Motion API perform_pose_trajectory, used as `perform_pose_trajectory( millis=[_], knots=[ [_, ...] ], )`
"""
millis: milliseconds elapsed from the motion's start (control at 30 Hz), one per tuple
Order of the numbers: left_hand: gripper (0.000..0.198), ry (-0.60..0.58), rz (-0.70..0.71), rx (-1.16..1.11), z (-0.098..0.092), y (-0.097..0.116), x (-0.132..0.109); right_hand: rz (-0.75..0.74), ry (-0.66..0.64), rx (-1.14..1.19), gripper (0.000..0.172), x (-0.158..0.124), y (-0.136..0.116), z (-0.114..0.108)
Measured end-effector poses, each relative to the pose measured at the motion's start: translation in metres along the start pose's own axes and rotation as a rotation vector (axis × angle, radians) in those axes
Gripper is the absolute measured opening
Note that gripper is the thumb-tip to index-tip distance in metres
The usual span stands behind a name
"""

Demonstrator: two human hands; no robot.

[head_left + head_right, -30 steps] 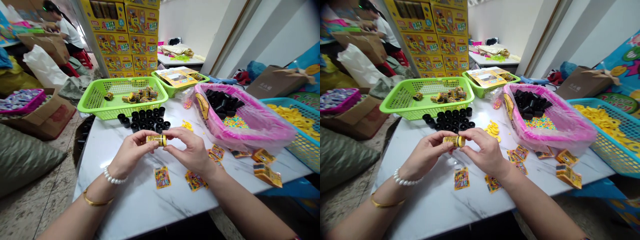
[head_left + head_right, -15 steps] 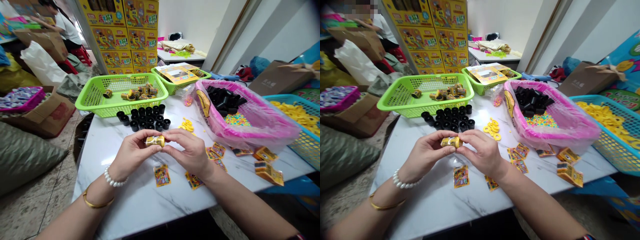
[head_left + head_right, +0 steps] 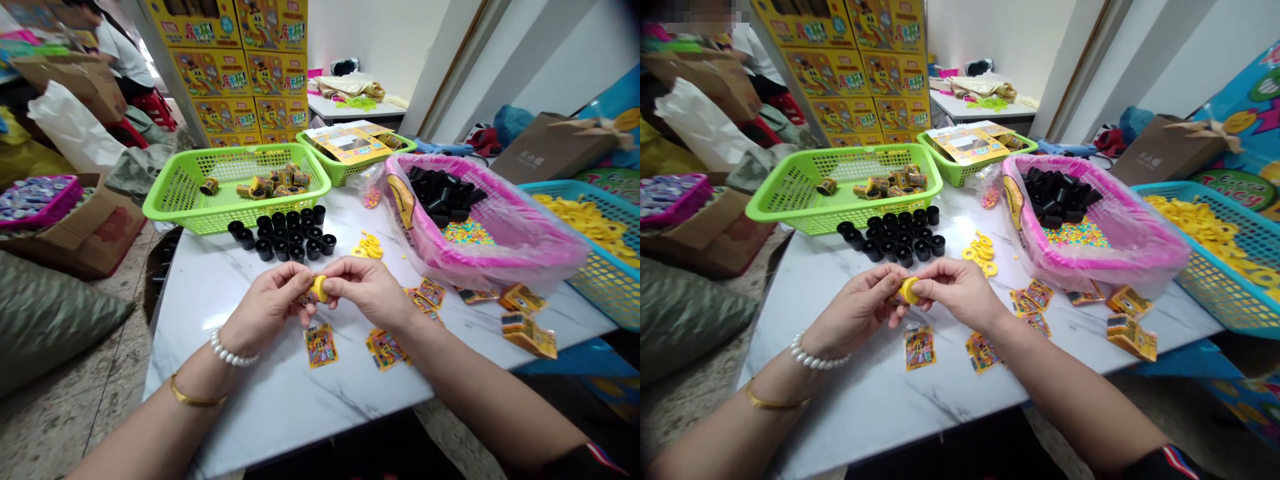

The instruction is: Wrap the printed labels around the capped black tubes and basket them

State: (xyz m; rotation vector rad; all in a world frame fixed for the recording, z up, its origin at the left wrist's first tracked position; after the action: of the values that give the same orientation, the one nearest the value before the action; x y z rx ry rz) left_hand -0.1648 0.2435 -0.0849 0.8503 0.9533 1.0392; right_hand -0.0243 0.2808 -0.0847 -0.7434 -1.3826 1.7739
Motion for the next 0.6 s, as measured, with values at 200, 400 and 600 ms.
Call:
perform_pose_trajectory(
  millis=[200, 400, 600],
  knots=[
    [0.037, 0.019, -0.023, -0.025, -0.002, -0.006, 0.002, 0.039, 0.073, -0.011, 0.025, 0.003, 0.006, -0.004],
    [0.046, 0.083, 0.055, -0.006, -0.006, -0.002, 0.001, -0.172, 0.042, -0.544, 0.047, -0.005, -0.015, 0.015],
    [0.044, 0.182, 0.120, 0.046, -0.011, 0.009, -0.005, -0.274, 0.070, -1.098, 0.017, 0.026, -0.063, 0.030]
  ],
)
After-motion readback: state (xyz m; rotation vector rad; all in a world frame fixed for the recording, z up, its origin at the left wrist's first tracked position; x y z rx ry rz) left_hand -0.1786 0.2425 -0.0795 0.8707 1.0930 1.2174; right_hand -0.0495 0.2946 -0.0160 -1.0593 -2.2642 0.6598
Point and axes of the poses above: each hand's wrist, its own x-axis towards the middle knuckle, its own z-axis out of the palm, y = z × x, the point moved 5 cm from there along x, towards the middle knuckle, and after that the axes turned 2 degrees about x, right-handed, at the moved point
